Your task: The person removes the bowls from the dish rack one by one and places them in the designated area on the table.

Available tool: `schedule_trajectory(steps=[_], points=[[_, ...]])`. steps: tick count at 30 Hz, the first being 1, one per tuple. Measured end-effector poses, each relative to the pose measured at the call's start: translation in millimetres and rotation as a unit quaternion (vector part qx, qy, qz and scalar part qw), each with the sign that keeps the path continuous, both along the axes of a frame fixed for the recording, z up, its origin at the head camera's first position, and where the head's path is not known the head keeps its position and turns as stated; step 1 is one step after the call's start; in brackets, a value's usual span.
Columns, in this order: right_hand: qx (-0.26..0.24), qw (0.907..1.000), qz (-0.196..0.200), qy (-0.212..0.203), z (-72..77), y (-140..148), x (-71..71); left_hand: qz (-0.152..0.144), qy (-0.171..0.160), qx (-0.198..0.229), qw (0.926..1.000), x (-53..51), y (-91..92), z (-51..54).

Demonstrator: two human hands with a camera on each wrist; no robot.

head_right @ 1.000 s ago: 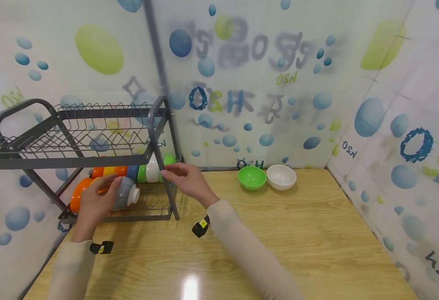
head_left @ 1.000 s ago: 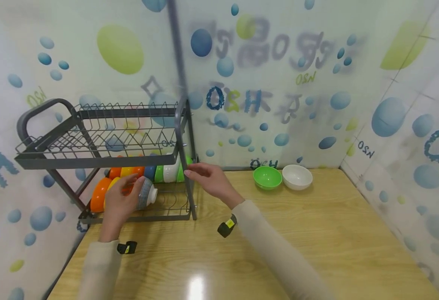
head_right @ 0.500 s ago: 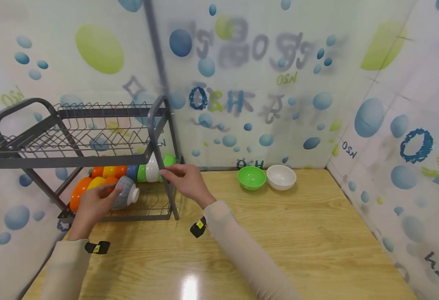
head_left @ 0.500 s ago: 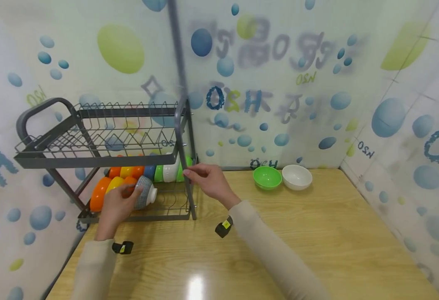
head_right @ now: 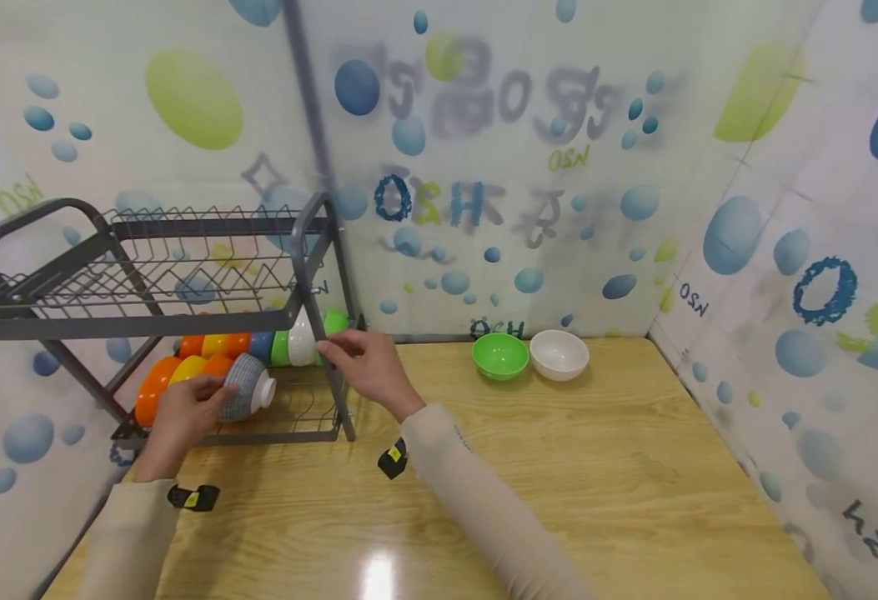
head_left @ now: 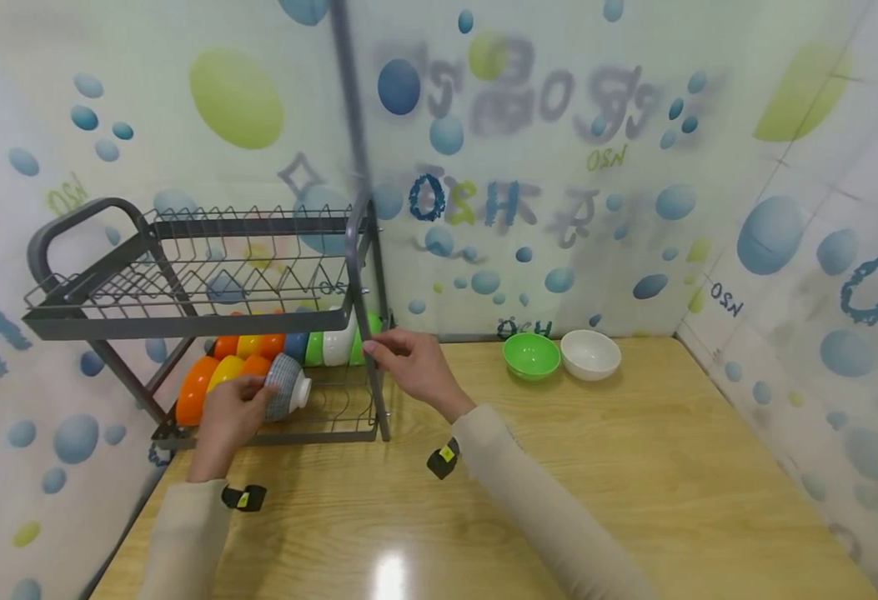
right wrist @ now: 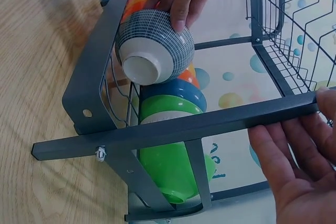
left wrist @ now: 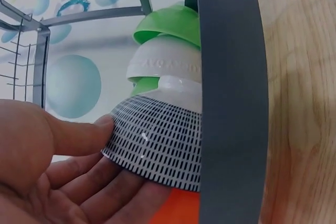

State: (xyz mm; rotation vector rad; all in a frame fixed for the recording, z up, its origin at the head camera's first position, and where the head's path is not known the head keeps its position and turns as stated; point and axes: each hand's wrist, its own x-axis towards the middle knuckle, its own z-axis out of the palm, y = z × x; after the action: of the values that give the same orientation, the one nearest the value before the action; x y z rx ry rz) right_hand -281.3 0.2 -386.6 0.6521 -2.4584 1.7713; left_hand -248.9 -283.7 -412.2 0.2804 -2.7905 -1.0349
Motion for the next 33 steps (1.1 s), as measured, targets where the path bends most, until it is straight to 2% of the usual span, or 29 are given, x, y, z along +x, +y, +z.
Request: schedule_trajectory(steps=[6,12,19,25,33], points=[[0.006,1.0,-0.003,0.007,0.6,-0.9,-0.7,0.011,0.021,0.005,0.9997,-1.0,2.6,-3.4],[0.008,0.9999,-0.005,0.005,-0.6,-1.9,-1.0,0.037,0.046,0.0,0.9983,-1.7,6.6,-5.5],[0.007,0.9999,-0.003,0.014,-0.7,-1.4,-1.2,0.059,0.053,0.024,0.9966,-1.8,11.6,-4.8],[0.008,0.9997,-0.006,0.024,-0.1,-0.8,-2.2,0.064,0.072,0.037,0.9946,-0.4,17.1,-4.5],[0.013,0.9998,-0.009,0.015,-1.8,-2.5,-0.3,0.062,0.088,0.046,0.9931,7.9,23.9,-3.0]])
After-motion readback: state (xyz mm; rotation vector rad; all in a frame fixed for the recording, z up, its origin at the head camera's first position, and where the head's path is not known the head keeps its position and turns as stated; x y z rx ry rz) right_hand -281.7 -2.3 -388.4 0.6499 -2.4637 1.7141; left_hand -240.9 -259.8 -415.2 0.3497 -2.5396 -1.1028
